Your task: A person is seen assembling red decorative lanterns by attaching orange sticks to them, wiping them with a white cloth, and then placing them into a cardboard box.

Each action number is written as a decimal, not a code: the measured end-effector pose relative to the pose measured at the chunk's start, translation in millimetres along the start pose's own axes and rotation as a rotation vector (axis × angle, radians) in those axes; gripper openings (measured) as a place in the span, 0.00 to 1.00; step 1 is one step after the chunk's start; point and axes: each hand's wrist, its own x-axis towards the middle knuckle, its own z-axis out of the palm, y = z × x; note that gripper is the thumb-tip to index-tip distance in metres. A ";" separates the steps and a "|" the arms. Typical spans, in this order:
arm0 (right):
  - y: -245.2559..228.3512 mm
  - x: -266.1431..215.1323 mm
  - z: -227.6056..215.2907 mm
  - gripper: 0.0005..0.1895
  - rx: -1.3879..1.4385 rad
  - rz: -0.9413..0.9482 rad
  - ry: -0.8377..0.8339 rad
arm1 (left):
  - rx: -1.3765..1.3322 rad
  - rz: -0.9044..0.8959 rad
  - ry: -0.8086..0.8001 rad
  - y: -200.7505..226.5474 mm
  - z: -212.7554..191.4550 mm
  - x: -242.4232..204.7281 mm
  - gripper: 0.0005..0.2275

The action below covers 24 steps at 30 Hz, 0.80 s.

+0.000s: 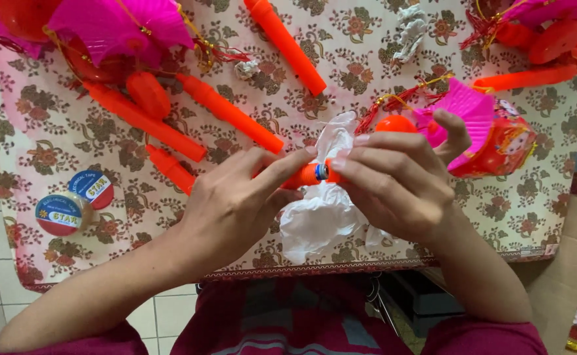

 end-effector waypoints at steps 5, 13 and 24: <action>-11.3 12.0 -10.2 0.06 0.003 0.008 -0.085 | 0.063 0.027 -0.024 3.4 -6.3 2.5 0.19; -13.5 14.5 -5.8 0.07 0.025 -0.030 -0.087 | 0.047 0.101 0.021 4.8 -10.7 1.9 0.15; -12.4 10.6 -8.3 0.07 0.147 -0.051 -0.041 | -0.247 0.054 -0.001 1.2 -10.3 3.3 0.16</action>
